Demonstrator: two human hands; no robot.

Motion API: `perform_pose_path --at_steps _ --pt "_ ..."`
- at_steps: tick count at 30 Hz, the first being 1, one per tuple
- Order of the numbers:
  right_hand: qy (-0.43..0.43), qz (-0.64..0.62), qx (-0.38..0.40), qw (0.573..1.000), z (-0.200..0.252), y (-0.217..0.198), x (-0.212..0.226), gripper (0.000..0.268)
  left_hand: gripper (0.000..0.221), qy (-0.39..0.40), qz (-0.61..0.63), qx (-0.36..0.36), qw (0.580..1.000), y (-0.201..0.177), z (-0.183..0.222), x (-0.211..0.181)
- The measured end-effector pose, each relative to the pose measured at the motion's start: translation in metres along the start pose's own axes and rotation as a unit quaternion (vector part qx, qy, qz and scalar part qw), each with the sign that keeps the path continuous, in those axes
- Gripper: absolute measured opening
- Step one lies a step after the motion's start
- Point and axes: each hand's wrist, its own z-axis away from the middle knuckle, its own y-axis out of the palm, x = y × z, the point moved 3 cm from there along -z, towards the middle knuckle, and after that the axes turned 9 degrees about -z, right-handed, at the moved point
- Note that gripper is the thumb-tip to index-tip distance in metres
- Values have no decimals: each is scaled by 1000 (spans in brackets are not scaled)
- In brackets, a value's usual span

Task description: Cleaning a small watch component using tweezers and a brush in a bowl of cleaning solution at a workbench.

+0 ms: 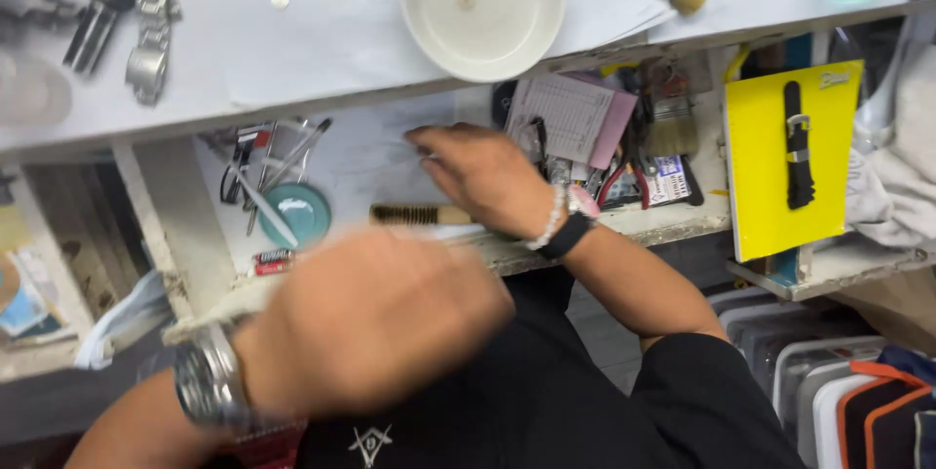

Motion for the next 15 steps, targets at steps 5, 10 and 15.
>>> perform_pose_path --at_steps 5,10,15 --pt "9 75 23 997 8 -18 35 13 9 -94 -237 49 966 29 35 44" --pt "40 43 57 997 13 -27 47 16 15 -77 -318 43 944 56 43 45" --pt "92 -10 111 990 16 -46 65 29 37 -60 -322 58 943 65 55 43"
